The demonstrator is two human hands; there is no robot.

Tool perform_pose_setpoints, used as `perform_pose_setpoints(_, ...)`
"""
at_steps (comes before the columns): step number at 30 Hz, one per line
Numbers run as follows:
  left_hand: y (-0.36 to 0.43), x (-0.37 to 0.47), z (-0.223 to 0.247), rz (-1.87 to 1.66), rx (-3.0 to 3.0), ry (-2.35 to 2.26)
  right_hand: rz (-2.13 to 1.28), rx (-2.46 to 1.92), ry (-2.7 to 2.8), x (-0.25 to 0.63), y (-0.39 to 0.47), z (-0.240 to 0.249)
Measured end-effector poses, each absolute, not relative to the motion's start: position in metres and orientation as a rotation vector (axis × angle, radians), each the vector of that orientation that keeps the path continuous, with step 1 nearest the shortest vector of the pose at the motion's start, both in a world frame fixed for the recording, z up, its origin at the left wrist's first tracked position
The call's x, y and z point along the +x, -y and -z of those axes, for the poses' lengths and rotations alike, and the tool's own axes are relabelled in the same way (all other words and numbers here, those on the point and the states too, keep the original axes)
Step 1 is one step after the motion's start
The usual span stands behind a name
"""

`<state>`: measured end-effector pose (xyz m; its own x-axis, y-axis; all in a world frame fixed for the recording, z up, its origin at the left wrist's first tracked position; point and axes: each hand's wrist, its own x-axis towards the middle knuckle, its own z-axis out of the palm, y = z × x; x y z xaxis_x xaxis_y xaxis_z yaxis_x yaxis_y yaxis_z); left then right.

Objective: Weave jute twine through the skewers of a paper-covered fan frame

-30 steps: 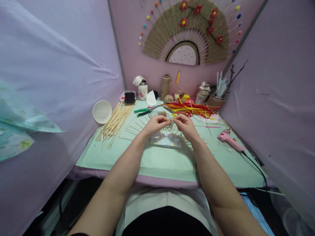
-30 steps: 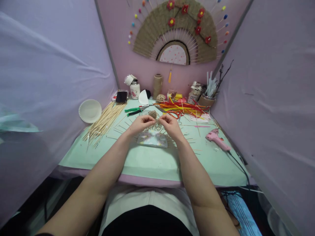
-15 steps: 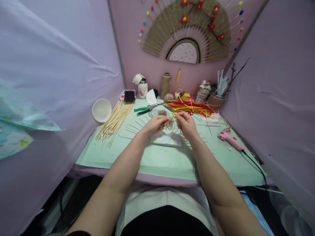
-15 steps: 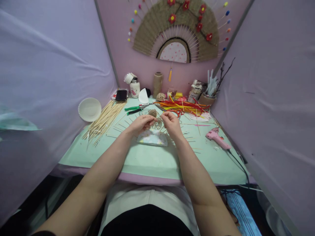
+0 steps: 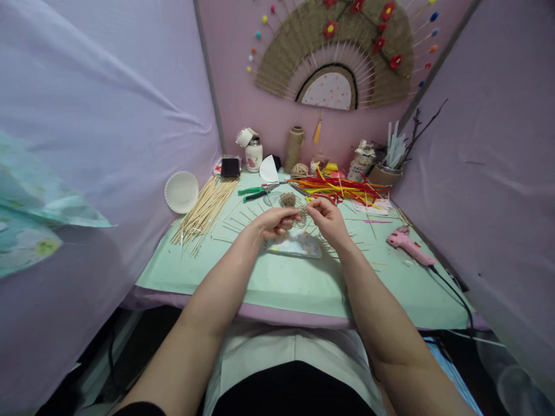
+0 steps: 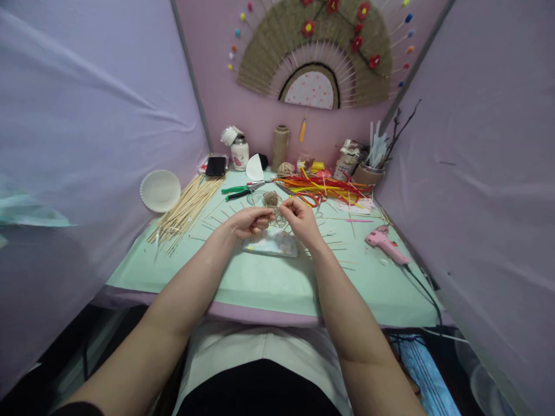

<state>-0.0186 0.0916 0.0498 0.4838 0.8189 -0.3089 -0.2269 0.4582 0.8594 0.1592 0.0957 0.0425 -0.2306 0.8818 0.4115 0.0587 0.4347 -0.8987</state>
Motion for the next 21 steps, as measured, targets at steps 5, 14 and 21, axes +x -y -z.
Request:
perform_pose_setpoints(5,-0.0932,-0.0189,-0.0489,-0.815,0.806,-0.798,-0.761,-0.758,1.74,0.1619,-0.099,-0.0411)
perform_pose_setpoints(14,-0.0975,-0.0169,-0.044,-1.073,0.691,-0.796,-0.508,-0.768,1.925,0.1597,-0.0983,-0.0379)
perform_pose_setpoints(21,-0.0953,-0.0188,-0.0482,-1.027,0.605,-0.658,-0.59,-0.765,1.981,0.1592,-0.1005,-0.0363)
